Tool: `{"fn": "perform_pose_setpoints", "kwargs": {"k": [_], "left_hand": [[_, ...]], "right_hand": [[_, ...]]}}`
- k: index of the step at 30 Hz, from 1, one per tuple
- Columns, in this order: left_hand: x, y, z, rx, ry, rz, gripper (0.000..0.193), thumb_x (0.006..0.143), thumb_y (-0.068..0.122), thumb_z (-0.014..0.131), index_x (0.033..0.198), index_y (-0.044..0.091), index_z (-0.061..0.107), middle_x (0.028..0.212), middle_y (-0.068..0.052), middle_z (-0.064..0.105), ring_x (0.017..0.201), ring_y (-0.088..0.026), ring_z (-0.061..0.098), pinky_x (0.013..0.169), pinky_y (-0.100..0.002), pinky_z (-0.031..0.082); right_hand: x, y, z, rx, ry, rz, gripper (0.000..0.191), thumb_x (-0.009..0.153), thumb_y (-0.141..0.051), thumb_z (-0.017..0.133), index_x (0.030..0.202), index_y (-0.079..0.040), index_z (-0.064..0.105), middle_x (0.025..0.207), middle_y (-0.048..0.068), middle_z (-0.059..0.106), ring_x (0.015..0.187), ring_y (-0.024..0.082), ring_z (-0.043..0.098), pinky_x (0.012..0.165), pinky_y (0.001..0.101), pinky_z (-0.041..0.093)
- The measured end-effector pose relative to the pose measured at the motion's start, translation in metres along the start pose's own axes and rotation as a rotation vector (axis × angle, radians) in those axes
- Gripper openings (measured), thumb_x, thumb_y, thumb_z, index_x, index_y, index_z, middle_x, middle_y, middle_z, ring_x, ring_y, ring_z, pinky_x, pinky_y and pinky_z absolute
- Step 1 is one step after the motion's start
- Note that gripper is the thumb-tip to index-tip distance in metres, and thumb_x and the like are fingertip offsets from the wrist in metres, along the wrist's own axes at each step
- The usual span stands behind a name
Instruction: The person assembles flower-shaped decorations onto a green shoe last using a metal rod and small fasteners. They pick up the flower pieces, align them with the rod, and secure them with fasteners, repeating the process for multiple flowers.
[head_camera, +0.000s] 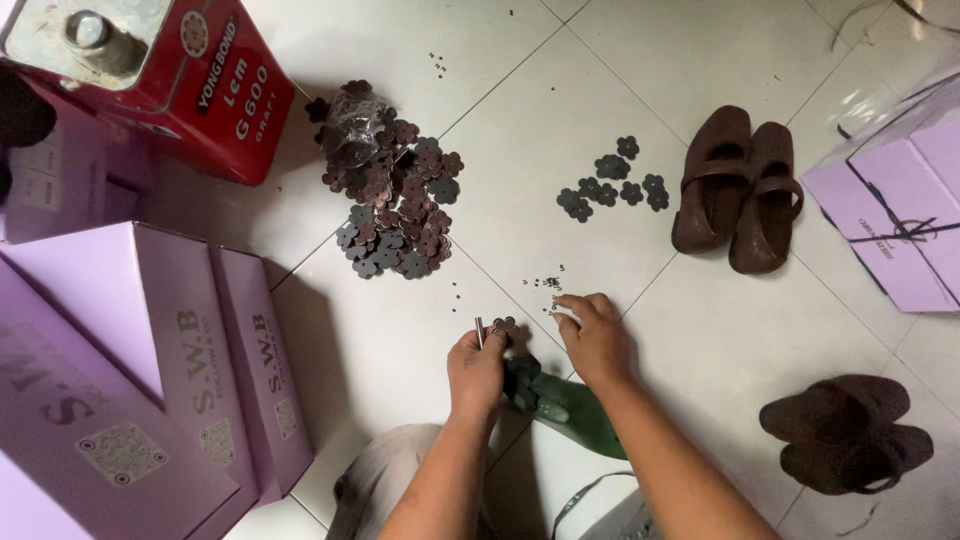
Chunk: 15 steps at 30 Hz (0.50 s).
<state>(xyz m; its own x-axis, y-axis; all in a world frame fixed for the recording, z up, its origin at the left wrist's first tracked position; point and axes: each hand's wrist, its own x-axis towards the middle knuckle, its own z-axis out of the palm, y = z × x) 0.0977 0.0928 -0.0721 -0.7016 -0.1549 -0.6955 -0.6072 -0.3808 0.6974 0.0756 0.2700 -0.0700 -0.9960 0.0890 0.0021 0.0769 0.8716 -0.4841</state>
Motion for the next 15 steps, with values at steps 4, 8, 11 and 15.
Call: {"fn": "perform_pose_setpoints", "kwargs": {"k": [4,8,11,15], "left_hand": [[-0.001,0.0,0.0,-0.016,-0.018,0.016,0.02,0.091,0.016,0.067,0.093,-0.003,0.074,0.081,-0.005,0.071,0.07,-0.012,0.06,0.064,-0.028,0.049],[-0.003,0.003,0.0,-0.053,-0.036,0.005,0.02,0.09,0.015,0.065,0.095,-0.002,0.075,0.082,-0.004,0.074,0.072,-0.011,0.063,0.067,-0.026,0.052],[-0.004,0.006,0.0,-0.005,-0.016,-0.012,0.02,0.09,0.016,0.066,0.095,-0.001,0.075,0.08,-0.004,0.072,0.068,-0.011,0.06,0.064,-0.027,0.049],[-0.003,0.005,0.0,0.017,-0.019,-0.025,0.019,0.09,0.016,0.066,0.094,-0.001,0.075,0.077,-0.006,0.07,0.064,-0.012,0.059,0.06,-0.027,0.048]], "right_hand": [[0.001,-0.004,0.003,0.019,-0.003,-0.033,0.025,0.087,-0.022,0.073,0.112,-0.02,0.076,0.106,0.005,0.065,0.101,0.025,0.064,0.082,0.04,0.053],[0.002,-0.01,0.006,0.088,0.07,-0.039,0.02,0.087,-0.022,0.076,0.106,-0.019,0.077,0.106,0.003,0.068,0.094,0.023,0.068,0.08,0.0368,0.055],[0.002,-0.01,0.006,0.128,0.009,0.102,0.022,0.086,-0.024,0.077,0.106,-0.015,0.076,0.106,0.002,0.069,0.08,0.022,0.07,0.072,0.0357,0.056],[0.006,-0.007,0.009,0.197,0.035,0.095,0.023,0.084,-0.024,0.078,0.104,-0.013,0.075,0.106,0.003,0.069,0.081,0.02,0.071,0.072,0.0349,0.057]]}}
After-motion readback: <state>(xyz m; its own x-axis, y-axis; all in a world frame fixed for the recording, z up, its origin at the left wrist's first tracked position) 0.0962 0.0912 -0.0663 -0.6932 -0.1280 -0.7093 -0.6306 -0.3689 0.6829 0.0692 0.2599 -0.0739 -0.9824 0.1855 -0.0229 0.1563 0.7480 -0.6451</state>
